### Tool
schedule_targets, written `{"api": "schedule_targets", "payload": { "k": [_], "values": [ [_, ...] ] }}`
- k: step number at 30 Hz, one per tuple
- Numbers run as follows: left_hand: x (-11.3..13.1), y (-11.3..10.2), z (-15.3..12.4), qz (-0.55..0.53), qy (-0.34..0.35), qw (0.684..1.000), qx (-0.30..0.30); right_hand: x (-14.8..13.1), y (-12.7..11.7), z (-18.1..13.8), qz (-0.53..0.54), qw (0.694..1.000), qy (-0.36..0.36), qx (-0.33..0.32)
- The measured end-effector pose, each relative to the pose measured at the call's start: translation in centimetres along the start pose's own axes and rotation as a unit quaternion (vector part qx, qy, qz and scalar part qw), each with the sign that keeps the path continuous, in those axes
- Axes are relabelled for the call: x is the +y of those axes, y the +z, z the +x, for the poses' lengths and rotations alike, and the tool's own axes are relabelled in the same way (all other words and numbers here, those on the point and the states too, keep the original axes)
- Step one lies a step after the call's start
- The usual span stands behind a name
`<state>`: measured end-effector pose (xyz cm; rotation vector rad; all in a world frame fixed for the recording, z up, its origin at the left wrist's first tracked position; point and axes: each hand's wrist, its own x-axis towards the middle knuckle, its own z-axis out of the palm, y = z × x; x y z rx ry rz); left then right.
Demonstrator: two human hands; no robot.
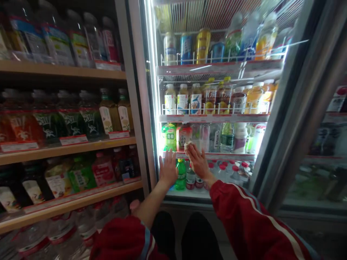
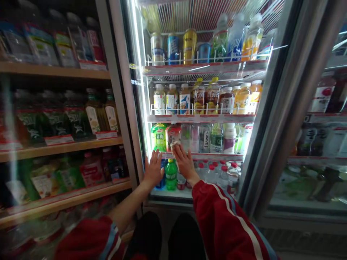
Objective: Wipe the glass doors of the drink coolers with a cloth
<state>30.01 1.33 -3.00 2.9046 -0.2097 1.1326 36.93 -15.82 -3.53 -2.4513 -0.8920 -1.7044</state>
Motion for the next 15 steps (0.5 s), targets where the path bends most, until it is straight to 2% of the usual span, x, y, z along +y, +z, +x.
{"api": "schedule_targets", "payload": {
  "k": [3, 9, 15],
  "values": [
    [0.3, -0.3, 0.7, 0.007, 0.028, 1.000, -0.001, 0.2, 0.0, -0.4, -0.005, 1.000, -0.003, -0.001],
    [1.7, -0.7, 3.0, -0.002, 0.072, 0.997, 0.022, 2.3, -0.8, 1.7, -0.017, 0.996, 0.075, 0.040],
    [2.6, 0.3, 3.3, 0.000, 0.070, 0.997, 0.021, 2.4, -1.0, -2.4, -0.021, 0.999, 0.036, -0.004]
  ]
}}
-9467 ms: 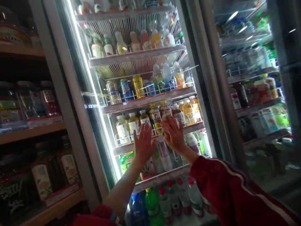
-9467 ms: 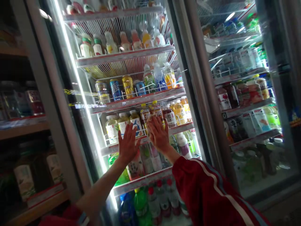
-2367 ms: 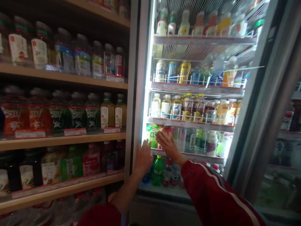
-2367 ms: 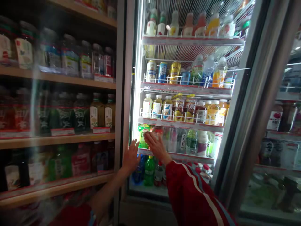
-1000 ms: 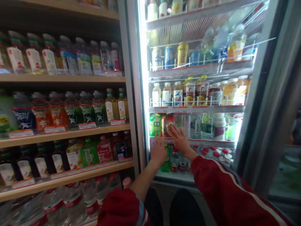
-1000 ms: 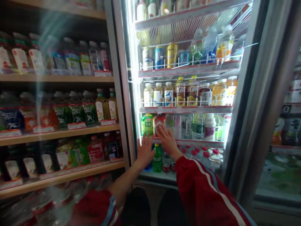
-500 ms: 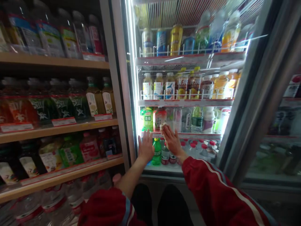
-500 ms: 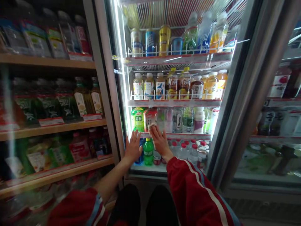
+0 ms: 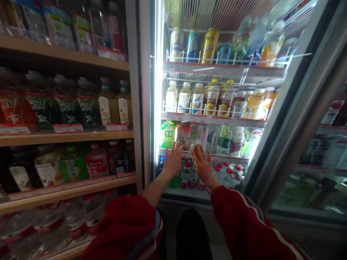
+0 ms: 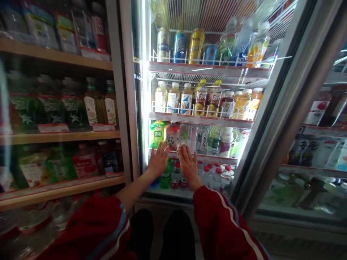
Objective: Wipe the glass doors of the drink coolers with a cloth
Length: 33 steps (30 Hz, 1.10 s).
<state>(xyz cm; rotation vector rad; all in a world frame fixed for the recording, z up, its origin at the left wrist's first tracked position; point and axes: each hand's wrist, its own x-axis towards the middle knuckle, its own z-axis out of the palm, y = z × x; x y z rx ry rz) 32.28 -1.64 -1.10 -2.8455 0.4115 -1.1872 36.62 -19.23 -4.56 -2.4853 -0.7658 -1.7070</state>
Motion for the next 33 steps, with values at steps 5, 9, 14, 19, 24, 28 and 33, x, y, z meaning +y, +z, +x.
{"api": "schedule_targets", "payload": {
  "k": [5, 9, 14, 19, 24, 28, 33],
  "values": [
    [0.5, 0.3, 0.5, 0.005, 0.034, 0.999, 0.037, 1.9, -0.1, 1.2, -0.011, 0.998, 0.050, 0.038],
    [1.2, 0.2, 1.6, -0.001, 0.064, 0.997, 0.034, 2.6, -0.3, 2.9, -0.026, 0.995, 0.076, 0.061],
    [1.6, 0.6, 1.8, -0.002, 0.044, 0.999, 0.026, 1.6, -0.6, -0.4, -0.032, 0.998, 0.041, 0.030],
    [1.6, 0.9, 1.5, 0.005, 0.039, 0.999, 0.026, 2.1, -0.7, -1.2, -0.031, 0.999, 0.038, 0.014],
    [1.6, 0.9, 1.6, 0.009, 0.039, 0.999, 0.005, 4.0, -1.0, 2.4, -0.041, 0.995, 0.068, 0.056],
    [1.7, 0.8, 1.7, 0.017, 0.037, 0.999, -0.011, 4.1, -0.9, 2.0, -0.041, 0.996, 0.063, 0.054],
    [1.8, 0.7, 1.5, 0.017, 0.037, 0.999, -0.014, 3.0, -0.9, -1.3, -0.029, 0.999, 0.033, 0.024]
  ]
}}
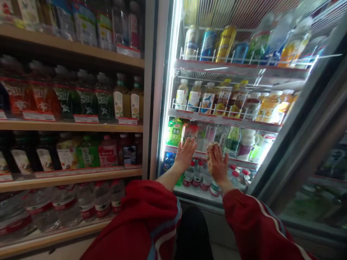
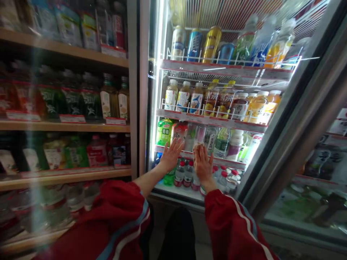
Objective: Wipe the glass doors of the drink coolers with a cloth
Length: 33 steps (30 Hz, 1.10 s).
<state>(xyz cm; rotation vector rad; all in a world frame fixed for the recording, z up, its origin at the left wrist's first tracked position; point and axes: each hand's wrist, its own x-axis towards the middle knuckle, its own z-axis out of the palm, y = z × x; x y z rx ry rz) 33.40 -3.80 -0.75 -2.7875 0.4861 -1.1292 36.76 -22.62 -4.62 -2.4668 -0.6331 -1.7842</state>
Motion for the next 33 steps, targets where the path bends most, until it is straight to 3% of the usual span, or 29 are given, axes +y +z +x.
{"api": "schedule_targets", "payload": {
  "k": [9, 16, 24, 33],
  "values": [
    [-0.1, -0.1, -0.1, -0.012, 0.002, 1.000, -0.010, 1.5, 0.1, 2.4, -0.001, 0.998, 0.058, 0.008],
    [0.4, -0.6, -0.2, -0.035, -0.006, 0.999, 0.017, 0.8, 0.2, -1.4, -0.001, 0.999, 0.034, -0.012],
    [2.3, 0.3, 0.1, -0.061, 0.037, 0.997, 0.032, 2.5, 0.0, 1.3, -0.035, 0.996, 0.085, 0.000],
    [3.8, -0.4, 0.7, -0.055, 0.072, 0.996, 0.018, 2.8, -0.4, -2.2, -0.024, 0.997, 0.073, -0.031]
  ]
}}
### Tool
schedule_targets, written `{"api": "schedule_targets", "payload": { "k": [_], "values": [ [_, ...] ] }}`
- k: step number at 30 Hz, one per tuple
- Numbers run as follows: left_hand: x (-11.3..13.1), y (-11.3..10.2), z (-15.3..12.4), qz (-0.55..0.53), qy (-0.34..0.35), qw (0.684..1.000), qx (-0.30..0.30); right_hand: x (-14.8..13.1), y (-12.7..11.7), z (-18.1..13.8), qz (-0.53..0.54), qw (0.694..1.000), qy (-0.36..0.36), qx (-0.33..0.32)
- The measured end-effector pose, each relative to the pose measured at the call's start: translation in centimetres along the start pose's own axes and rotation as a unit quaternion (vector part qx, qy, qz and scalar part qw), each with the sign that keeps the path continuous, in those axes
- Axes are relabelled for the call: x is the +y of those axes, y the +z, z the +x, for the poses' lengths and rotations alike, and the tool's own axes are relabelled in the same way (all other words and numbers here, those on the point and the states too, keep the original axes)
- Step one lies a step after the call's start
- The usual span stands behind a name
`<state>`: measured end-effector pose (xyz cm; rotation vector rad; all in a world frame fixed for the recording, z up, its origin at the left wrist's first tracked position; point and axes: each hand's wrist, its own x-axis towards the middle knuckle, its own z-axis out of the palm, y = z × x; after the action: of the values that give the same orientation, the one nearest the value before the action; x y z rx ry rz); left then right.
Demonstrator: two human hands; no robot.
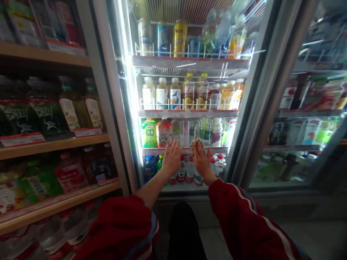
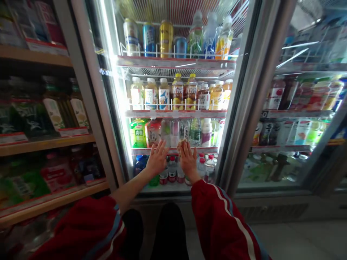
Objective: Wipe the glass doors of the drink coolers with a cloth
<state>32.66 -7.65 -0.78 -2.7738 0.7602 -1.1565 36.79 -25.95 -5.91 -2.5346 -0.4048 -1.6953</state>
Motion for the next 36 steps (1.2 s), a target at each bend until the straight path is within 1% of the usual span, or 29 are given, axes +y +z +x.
{"api": "schedule_targets", "payload": {
  "k": [4, 7, 10, 14, 16, 20, 22, 24, 28, 30, 32, 36],
  "values": [
    [0.8, -0.1, 0.8, -0.013, 0.002, 1.000, -0.002, 1.4, -0.4, 2.1, -0.020, 0.998, 0.048, 0.034],
    [1.4, -0.1, 0.9, -0.026, -0.001, 1.000, -0.016, 2.4, -0.4, 2.4, -0.028, 0.997, 0.052, 0.040],
    [1.8, 0.0, 0.4, -0.025, -0.003, 0.999, -0.022, 2.6, -0.1, 0.3, -0.026, 0.998, 0.044, 0.026],
    [2.2, 0.7, -0.3, -0.020, 0.022, 0.999, -0.036, 2.7, 0.6, -3.1, -0.021, 0.999, 0.044, 0.022],
    [2.4, 1.3, -0.5, -0.021, 0.035, 0.998, -0.042, 3.0, 0.5, -3.3, -0.028, 0.999, 0.043, 0.019],
    [3.1, 2.0, -0.5, -0.023, 0.045, 0.998, -0.048, 4.2, -0.1, -1.4, -0.047, 0.996, 0.073, 0.019],
    [3.7, 2.1, -0.4, -0.025, 0.050, 0.997, -0.051, 4.6, -0.3, -1.0, -0.044, 0.995, 0.087, 0.024],
    [4.2, 2.2, -0.5, -0.026, 0.055, 0.996, -0.058, 4.8, -0.2, -1.7, -0.038, 0.995, 0.088, 0.017],
    [4.9, 2.4, -0.6, -0.026, 0.066, 0.994, -0.081, 4.3, 0.1, -5.2, -0.034, 0.996, 0.076, -0.015],
    [5.1, 2.5, -0.5, -0.026, 0.070, 0.993, -0.087, 4.2, 0.2, -6.2, -0.031, 0.997, 0.070, -0.023],
    [5.4, 2.6, -0.2, -0.025, 0.072, 0.994, -0.082, 4.5, 0.0, -5.9, -0.032, 0.996, 0.074, -0.029],
    [6.0, 2.4, 0.5, -0.022, 0.078, 0.994, -0.075, 6.5, -0.6, -3.1, -0.058, 0.992, 0.115, -0.011]
  ]
}}
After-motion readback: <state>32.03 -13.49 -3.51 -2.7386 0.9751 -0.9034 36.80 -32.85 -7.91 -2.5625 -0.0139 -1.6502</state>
